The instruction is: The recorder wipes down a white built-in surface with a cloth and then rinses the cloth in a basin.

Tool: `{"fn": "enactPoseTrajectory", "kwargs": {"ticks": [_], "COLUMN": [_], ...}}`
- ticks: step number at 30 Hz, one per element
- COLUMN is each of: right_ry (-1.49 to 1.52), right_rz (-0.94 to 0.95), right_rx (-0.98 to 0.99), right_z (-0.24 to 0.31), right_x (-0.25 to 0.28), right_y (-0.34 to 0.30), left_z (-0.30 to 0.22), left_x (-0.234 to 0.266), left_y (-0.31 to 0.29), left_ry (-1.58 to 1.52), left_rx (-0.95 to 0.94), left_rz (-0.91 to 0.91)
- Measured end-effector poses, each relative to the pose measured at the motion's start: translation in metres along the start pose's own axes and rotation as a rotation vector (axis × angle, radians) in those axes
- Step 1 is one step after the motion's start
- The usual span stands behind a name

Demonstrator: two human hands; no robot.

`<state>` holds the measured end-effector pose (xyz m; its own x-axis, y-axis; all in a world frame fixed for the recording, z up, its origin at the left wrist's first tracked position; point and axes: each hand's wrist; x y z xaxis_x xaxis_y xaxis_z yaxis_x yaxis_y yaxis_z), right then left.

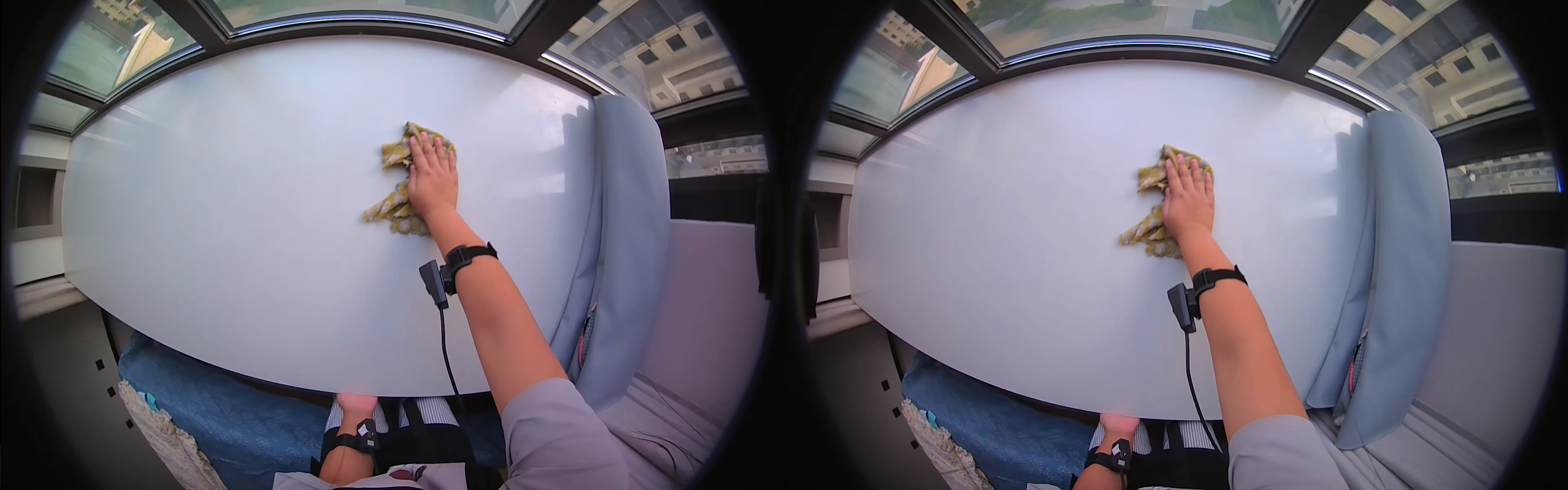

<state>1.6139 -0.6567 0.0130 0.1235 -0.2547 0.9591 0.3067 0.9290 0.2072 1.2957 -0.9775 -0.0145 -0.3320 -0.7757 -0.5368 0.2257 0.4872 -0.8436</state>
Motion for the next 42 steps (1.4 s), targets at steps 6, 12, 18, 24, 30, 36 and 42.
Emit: {"fn": "enactPoseTrajectory", "kwargs": {"ticks": [6, 12, 18, 24, 30, 36, 42], "right_ry": [-0.056, -0.156, -0.186, -0.196, -0.078, 0.154, 0.305], "right_rz": [-0.035, -0.062, -0.032, -0.059, -0.130, 0.091, 0.632], "right_rx": [-0.104, -0.163, -0.217, -0.329, 0.243, 0.435, 0.849], "right_z": [0.024, 0.009, 0.017, 0.071, 0.093, 0.157, 0.131], "right_x": [-0.045, -0.087, -0.104, -0.120, -0.124, -0.065, 0.020], "right_y": [0.118, 0.206, 0.235, 0.246, 0.233, 0.057, -0.205], "left_z": [-0.022, -0.034, -0.034, -0.024, -0.027, -0.032, -0.022], "left_x": [-0.001, -0.002, 0.007, 0.005, -0.018, -0.012, -0.028], "left_y": [-0.008, -0.011, -0.009, -0.001, 0.002, -0.007, 0.002], "left_ry": [-0.061, -0.175, -0.176, -0.297, -0.235, -0.185, -0.186], "left_rx": [-0.099, -0.090, -0.192, -0.192, -0.186, -0.202, -0.176], "left_rz": [-0.165, -0.247, -0.267, -0.327, -0.299, -0.280, -0.244]}}
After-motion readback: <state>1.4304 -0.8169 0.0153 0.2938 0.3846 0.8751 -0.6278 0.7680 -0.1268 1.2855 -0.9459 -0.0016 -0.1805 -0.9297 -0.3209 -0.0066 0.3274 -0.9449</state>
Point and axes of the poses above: each hand's wrist, its own y-axis towards the middle knuckle, its own x-axis out of the back of the hand, z = x × y
